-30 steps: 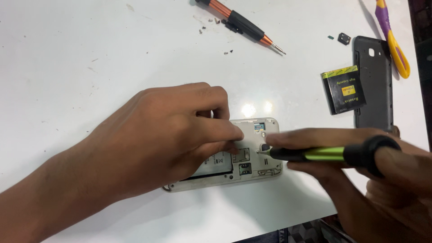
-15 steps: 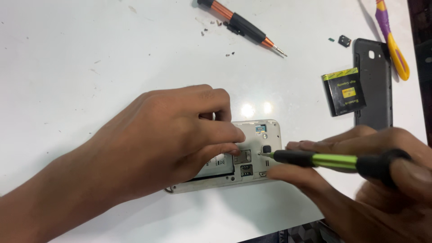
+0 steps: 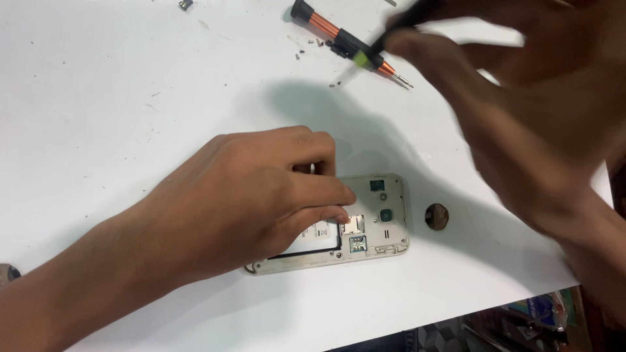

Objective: The person uses a screwdriver to remove screws from the back of a white smartphone. They continue unscrewing multiple screws around the device's frame while holding it steady.

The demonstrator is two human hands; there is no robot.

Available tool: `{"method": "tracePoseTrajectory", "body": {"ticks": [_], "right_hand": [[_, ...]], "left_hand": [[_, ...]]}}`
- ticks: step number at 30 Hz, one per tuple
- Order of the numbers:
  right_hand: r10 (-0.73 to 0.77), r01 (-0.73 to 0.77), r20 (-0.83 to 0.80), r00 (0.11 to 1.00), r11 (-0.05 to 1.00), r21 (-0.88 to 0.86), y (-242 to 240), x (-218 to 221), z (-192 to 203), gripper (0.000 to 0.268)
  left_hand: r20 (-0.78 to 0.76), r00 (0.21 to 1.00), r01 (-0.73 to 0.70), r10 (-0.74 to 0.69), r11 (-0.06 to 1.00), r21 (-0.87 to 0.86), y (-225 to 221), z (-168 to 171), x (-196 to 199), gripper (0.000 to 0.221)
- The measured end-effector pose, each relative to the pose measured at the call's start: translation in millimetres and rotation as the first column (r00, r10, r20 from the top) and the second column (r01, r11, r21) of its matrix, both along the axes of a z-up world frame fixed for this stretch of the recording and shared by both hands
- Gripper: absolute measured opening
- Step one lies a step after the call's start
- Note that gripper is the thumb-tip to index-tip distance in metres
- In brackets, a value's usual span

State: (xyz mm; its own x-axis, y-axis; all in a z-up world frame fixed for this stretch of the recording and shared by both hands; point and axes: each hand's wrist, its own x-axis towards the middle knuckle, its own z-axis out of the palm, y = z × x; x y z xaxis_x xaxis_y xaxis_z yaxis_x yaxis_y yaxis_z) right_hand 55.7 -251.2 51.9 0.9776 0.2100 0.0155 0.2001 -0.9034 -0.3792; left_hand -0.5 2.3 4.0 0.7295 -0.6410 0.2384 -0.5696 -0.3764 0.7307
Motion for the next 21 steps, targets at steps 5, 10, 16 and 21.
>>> {"method": "tracePoseTrajectory", "body": {"ticks": [5, 10, 16, 21], "right_hand": [[0.03, -0.029, 0.042, 0.999, 0.999, -0.014, -1, 31, -15, 0.038], [0.038, -0.038, 0.049, 0.998, 0.999, 0.004, 0, 35, -21, 0.037], [0.042, -0.045, 0.044, 0.998, 0.997, 0.067, 3, 36, -19, 0.036], [0.076, -0.08, 0.028, 0.997, 0.983, 0.166, -2, 44, -25, 0.036]], "left_hand": [[0.033, 0.999, -0.011, 0.011, 1.0, 0.006, 5, 0, 0, 0.018], [0.056, 0.998, 0.007, -0.006, 1.0, -0.022, 8, -3, 1, 0.017], [0.044, 0.999, 0.012, -0.014, 0.999, 0.042, 7, -1, 2, 0.019], [-0.012, 1.0, 0.01, -0.01, 0.999, 0.052, 5, 0, 2, 0.022]]}}
